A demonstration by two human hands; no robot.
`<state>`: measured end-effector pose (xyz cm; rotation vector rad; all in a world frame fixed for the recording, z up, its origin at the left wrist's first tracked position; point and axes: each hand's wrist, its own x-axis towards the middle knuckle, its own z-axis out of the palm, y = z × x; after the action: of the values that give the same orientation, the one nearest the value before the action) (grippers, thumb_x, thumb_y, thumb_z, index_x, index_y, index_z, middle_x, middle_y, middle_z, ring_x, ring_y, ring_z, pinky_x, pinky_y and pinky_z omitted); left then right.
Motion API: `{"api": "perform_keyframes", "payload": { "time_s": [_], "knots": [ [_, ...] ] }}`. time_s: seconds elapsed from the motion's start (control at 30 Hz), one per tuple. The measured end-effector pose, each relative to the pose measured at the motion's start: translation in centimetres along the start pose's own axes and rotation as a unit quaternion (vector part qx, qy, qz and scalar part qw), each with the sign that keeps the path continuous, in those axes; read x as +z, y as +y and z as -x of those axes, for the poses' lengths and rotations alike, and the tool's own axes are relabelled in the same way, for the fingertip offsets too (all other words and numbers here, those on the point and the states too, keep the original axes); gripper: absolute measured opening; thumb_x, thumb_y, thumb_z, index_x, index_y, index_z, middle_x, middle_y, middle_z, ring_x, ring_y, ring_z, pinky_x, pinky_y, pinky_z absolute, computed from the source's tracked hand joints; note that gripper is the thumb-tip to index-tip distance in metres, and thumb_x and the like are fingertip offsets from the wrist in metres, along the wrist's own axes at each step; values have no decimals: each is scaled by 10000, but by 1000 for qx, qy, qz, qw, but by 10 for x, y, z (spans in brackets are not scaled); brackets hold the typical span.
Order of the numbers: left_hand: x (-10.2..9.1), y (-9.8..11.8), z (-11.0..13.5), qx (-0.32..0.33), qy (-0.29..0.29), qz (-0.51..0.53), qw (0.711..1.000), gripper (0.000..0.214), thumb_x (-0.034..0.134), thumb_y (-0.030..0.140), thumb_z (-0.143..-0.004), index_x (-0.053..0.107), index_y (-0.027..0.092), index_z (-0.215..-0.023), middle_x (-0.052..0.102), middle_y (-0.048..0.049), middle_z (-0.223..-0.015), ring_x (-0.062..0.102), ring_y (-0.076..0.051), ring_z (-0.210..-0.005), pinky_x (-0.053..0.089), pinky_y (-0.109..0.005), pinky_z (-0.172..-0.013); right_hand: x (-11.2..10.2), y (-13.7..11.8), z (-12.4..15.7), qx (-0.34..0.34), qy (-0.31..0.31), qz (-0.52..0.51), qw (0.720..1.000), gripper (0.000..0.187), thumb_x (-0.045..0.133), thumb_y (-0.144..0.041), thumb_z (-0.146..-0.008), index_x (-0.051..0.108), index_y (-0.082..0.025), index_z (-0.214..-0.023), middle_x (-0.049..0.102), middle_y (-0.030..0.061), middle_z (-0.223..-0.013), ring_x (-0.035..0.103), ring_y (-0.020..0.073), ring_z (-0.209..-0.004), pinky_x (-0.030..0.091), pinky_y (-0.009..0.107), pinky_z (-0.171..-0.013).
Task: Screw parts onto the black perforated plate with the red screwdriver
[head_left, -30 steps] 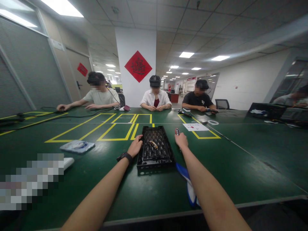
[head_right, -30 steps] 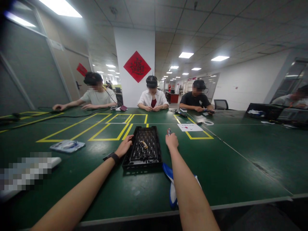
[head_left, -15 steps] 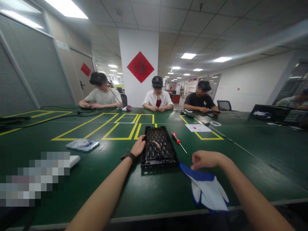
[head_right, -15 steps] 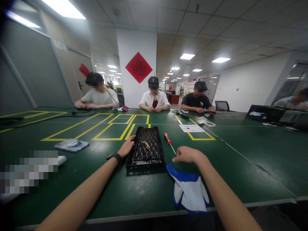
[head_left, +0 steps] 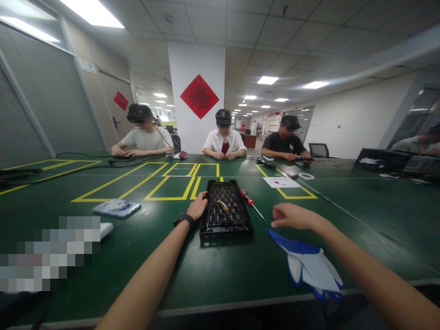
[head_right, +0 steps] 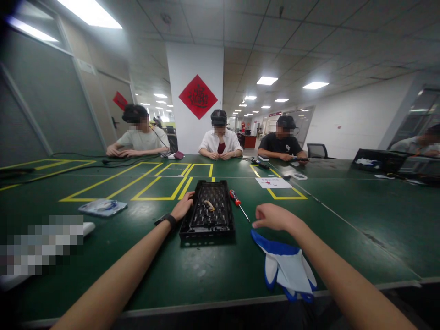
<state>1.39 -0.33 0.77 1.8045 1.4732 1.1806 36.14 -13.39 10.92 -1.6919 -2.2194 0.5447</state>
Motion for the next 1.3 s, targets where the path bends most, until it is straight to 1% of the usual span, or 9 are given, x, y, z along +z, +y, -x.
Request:
{"api": "perform_keyframes", "payload": {
  "time_s": [0.13,0.3,0.5,0.67,0.8,0.9,0.97,1.07,1.3],
  "knots": [
    [2,-3,-2,7,4,-11,1000,496,402,178,-694,481,186,-1184,533,-75,-1236,466,-241,-1161,338,-390,-983,40,-55,-59,-121,79,-6,990,232,599,-398,-714,626,-177,-648,616,35,-657,512,136,-607,342,249,-598],
    [1,-4,-2,11,-4,-13,1000,513,402,171,-695,463,167,-1204,529,-91,-1235,456,-226,-1170,330,-386,-990,84,-89,-128,-48,105,62,991,243,556,-377,-749,647,-163,-676,663,89,-818,575,188,-809,383,267,-707],
    [1,-4,-2,5,3,-19,1000,491,401,180,-712,469,176,-1198,540,-86,-1223,483,-230,-1136,354,-380,-962,102,-83,-161,4,95,26,995,174,667,-318,-630,644,-146,-616,661,82,-690,590,161,-677,392,228,-596],
    [1,-5,-3,8,9,-31,999,459,397,197,-729,480,187,-1181,554,-79,-1200,504,-231,-1103,367,-376,-939,96,-79,-156,-28,120,-24,992,183,619,-301,-692,625,-127,-636,644,78,-658,575,136,-640,393,213,-585],
    [2,-3,-5,8,11,-61,998,446,378,240,-764,463,192,-1200,575,-82,-1166,530,-240,-1063,375,-382,-921,88,-82,-135,-106,116,-101,982,244,587,-370,-731,613,-139,-804,639,44,-713,561,102,-613,414,194,-571],
    [4,-2,-9,12,17,-88,996,453,369,250,-771,444,186,-1214,563,-92,-1186,519,-250,-1084,372,-388,-922,85,-86,-114,-209,0,-251,945,386,643,-377,-679,582,-140,-978,628,22,-714,563,99,-605,438,203,-565],
    [5,-2,-11,13,21,-101,995,451,357,245,-776,440,180,-1215,563,-95,-1185,512,-246,-1098,371,-384,-927,85,-88,-101,-234,-75,-292,924,396,654,-372,-666,597,-127,-972,628,26,-721,559,95,-598,450,215,-580],
    [6,-2,-13,15,24,-111,993,446,350,235,-783,440,178,-1216,565,-88,-1184,511,-225,-1104,370,-366,-939,86,-90,-88,-232,-110,-267,929,340,647,-350,-675,642,-101,-906,625,34,-702,534,84,-574,443,208,-568],
    [7,1,-9,19,42,-72,996,391,430,216,-754,487,140,-1134,602,-102,-1104,574,-183,-994,430,-312,-880,84,-89,-78,-276,-95,-122,949,277,600,-305,-734,687,-127,-929,660,55,-782,555,108,-662,426,205,-610]
  ]
}}
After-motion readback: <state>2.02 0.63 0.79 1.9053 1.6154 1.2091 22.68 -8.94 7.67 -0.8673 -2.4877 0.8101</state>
